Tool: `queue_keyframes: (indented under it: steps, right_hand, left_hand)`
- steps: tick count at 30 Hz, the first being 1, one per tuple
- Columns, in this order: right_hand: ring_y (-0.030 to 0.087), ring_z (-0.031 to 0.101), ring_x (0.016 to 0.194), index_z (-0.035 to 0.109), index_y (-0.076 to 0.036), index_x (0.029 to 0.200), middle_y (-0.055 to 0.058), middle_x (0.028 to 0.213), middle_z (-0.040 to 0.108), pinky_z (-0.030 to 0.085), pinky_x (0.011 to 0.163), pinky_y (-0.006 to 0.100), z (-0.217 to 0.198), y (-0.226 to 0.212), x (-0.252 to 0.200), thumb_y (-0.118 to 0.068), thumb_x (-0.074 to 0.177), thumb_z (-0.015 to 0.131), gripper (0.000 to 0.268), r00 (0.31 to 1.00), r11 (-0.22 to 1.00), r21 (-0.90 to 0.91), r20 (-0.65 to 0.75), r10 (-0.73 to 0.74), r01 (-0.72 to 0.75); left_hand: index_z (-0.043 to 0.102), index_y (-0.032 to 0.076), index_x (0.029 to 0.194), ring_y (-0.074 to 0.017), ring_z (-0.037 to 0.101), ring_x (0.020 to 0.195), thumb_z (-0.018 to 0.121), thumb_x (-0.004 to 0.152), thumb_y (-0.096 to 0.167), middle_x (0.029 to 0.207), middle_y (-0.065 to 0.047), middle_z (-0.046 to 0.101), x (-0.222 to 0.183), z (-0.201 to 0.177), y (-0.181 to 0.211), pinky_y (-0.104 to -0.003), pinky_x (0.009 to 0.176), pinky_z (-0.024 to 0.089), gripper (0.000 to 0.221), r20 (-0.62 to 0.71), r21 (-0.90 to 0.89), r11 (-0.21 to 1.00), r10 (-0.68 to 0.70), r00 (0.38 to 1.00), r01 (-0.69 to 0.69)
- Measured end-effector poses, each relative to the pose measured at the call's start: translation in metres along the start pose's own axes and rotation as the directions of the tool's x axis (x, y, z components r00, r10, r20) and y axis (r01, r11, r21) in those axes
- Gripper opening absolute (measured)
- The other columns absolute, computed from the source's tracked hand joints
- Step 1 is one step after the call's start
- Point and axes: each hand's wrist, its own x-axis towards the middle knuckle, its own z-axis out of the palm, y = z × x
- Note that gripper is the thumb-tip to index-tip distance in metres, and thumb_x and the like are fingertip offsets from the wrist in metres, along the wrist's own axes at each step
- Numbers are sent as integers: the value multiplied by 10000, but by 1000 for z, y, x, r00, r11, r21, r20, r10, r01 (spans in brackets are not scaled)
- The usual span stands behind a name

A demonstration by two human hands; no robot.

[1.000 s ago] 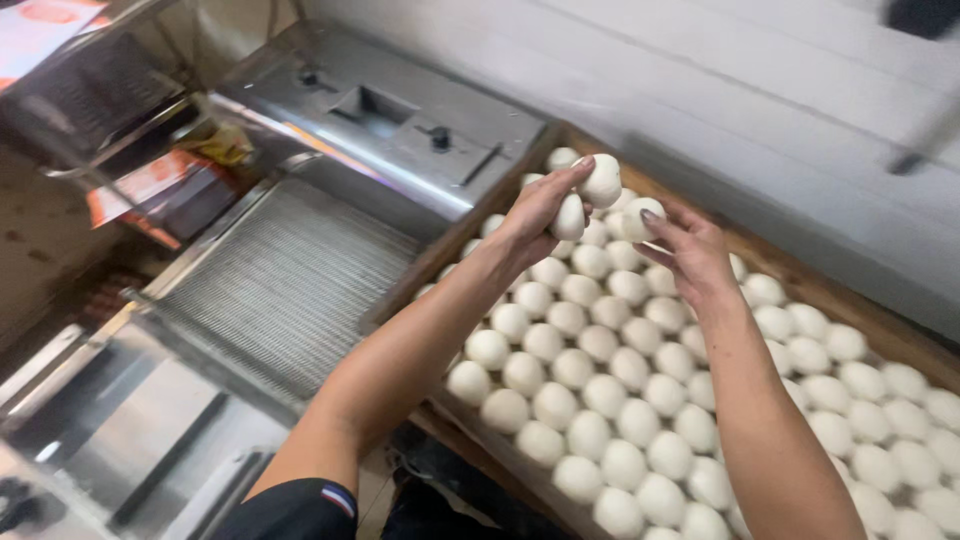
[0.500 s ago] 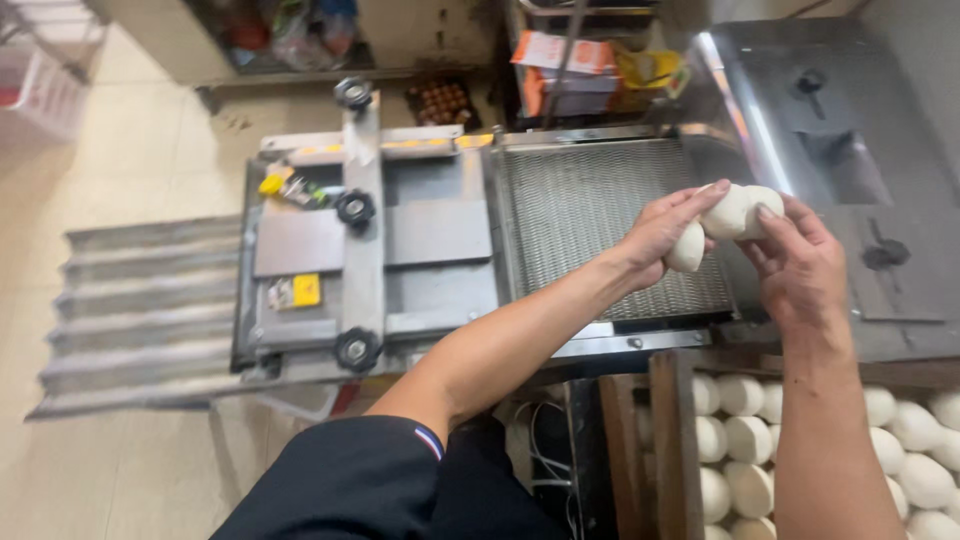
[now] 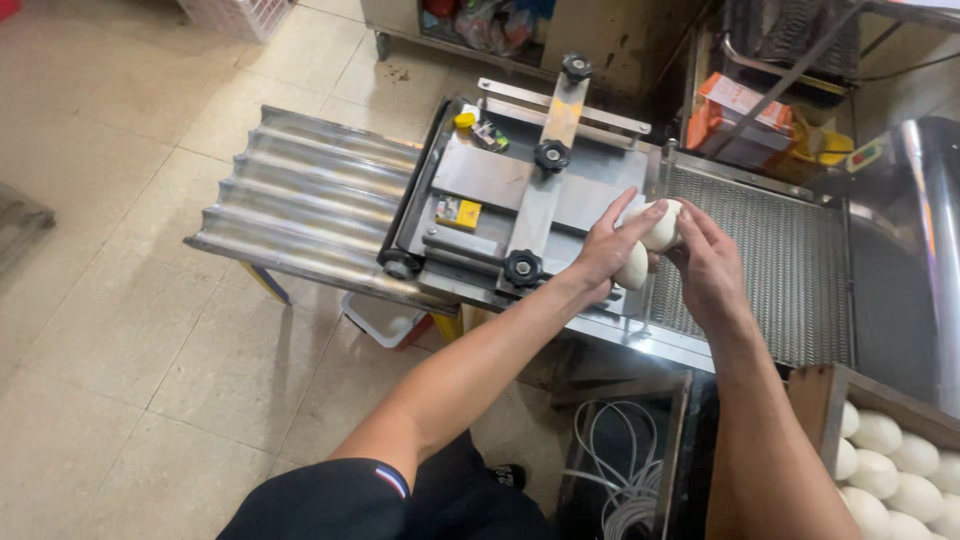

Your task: The person moves a tray of dough balls, organizes empty metal trays on a rack, and then takes baked baguettes from a tray and places them into a plastic bag by hand.

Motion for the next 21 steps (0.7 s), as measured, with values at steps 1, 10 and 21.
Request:
queue_keyframes:
  steps: [1, 10, 21]
  right_hand:
    - [179, 649, 1026, 550, 18, 1453, 105, 1250, 663, 539, 852, 310, 19, 6, 2, -233, 1091, 513, 442, 1000, 1000, -8, 27, 14, -14]
    - [169, 574, 1236, 516, -121, 1475, 49, 1365, 556, 466, 1051, 322, 277, 87, 37, -328, 1044, 523, 478, 951, 932, -362, 280, 133, -23]
    - [318, 463, 1392, 294, -126, 1591, 168, 1570, 365, 510, 1044, 422, 630, 156, 32, -454, 906, 680, 852, 854, 902, -425, 492, 165, 71]
  left_hand:
    - [494, 237, 1403, -166, 654, 682, 755, 852, 458, 962, -105, 693, -10, -16, 15, -292, 555, 570, 649, -14, -4, 998, -62, 998, 62]
    - [632, 117, 1331, -86, 624, 644, 735, 916, 450, 932, -32, 664, -96, -263, 137, -224, 501, 535, 542, -63, -145, 988, -57, 996, 48]
    - [616, 108, 1221, -108, 673, 666, 563, 991, 555, 949, -61, 664, -178, -537, 319, -267, 550, 578, 505, -401, -105, 991, 36, 915, -85]
